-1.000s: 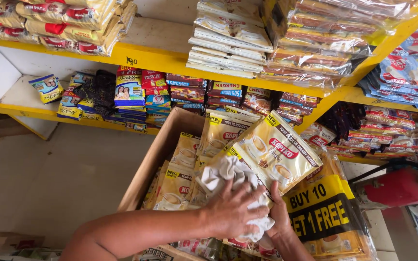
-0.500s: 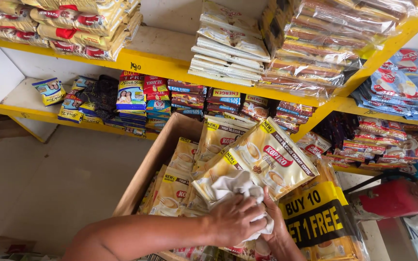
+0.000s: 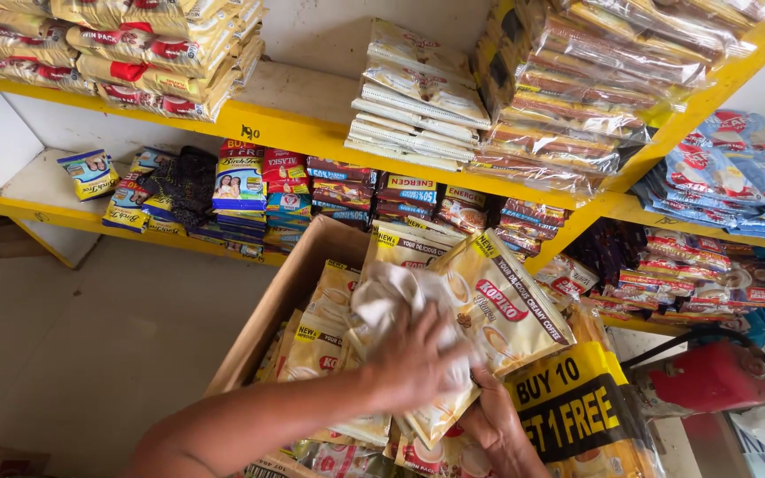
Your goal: Cleaning coffee packets with a cloth and arranging them on a grocery store shelf.
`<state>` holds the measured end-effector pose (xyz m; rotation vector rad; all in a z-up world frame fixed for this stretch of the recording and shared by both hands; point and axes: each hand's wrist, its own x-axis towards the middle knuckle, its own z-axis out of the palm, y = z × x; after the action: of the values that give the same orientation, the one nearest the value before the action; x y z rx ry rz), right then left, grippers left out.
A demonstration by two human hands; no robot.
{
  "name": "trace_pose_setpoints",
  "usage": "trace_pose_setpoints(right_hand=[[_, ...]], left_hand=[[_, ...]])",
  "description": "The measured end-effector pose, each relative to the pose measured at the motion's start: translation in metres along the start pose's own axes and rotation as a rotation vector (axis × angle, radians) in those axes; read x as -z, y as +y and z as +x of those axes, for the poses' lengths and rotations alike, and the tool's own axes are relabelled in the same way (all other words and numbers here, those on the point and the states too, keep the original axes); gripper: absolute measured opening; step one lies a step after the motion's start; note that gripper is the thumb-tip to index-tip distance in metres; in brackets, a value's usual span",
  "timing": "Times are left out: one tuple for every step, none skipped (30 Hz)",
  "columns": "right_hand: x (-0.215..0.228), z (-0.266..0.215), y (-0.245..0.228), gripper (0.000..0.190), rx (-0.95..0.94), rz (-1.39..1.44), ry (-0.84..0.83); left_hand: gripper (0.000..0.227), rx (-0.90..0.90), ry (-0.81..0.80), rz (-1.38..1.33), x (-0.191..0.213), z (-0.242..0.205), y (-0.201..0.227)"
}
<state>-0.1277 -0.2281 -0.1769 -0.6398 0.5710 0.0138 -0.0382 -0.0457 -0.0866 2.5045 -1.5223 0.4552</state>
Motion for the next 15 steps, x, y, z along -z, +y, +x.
trace_pose_setpoints(right_hand=[[0.003, -0.001, -0.002, 0.034, 0.019, -0.024, -0.004], [0.007, -0.003, -0.003, 0.033, 0.038, -0.046, -0.007], [0.01, -0.003, -0.004, 0.033, 0.039, -0.043, -0.007], [0.013, -0.004, -0.007, 0.031, 0.068, -0.079, -0.011], [0.016, -0.005, -0.01, 0.029, 0.096, -0.116, -0.014], [0.006, -0.017, -0.019, 0.029, 0.094, -0.117, -0.012], [-0.004, -0.029, -0.028, 0.036, 0.256, -0.215, 0.025], [-0.014, -0.04, -0.036, 0.044, 0.422, -0.31, 0.059], [-0.016, -0.052, -0.046, 0.044, 0.422, -0.308, 0.059], [-0.019, -0.064, -0.055, 0.035, 0.607, -0.507, 0.179], [-0.022, -0.076, -0.064, 0.028, 0.789, -0.706, 0.303], [-0.013, -0.072, -0.062, 0.028, 0.783, -0.707, 0.307], [-0.005, -0.067, -0.059, 0.037, 0.894, -0.79, 0.248], [0.002, -0.061, -0.058, 0.047, 1.012, -0.868, 0.182], [0.008, -0.055, -0.055, 0.047, 1.013, -0.866, 0.182]], left_hand=[[0.092, -0.092, -0.203, -0.061, 0.016, -0.01, 0.015], [0.116, -0.184, -0.408, -0.123, 0.031, -0.02, 0.031], [0.116, -0.186, -0.409, -0.122, 0.027, -0.023, 0.035], [0.107, -0.174, -0.351, -0.242, 0.023, -0.026, 0.039], [0.098, -0.162, -0.292, -0.361, 0.018, -0.029, 0.044], [0.098, -0.16, -0.293, -0.364, 0.017, -0.023, 0.035], [0.063, -0.109, 0.001, -0.432, 0.016, -0.017, 0.027], [0.04, -0.06, 0.295, -0.49, 0.016, -0.011, 0.018], [0.04, -0.062, 0.294, -0.49, 0.024, -0.008, 0.01], [0.039, -0.03, 0.269, -0.678, 0.033, -0.005, 0.003], [0.04, 0.002, 0.239, -0.865, 0.041, -0.002, -0.005], [0.04, 0.005, 0.235, -0.869, 0.041, 0.004, 0.0], [0.045, -0.01, 0.173, -0.92, 0.041, 0.01, 0.006], [0.058, -0.03, 0.114, -0.964, 0.042, 0.017, 0.01], [0.058, -0.031, 0.113, -0.963, 0.056, 0.02, 0.023]])
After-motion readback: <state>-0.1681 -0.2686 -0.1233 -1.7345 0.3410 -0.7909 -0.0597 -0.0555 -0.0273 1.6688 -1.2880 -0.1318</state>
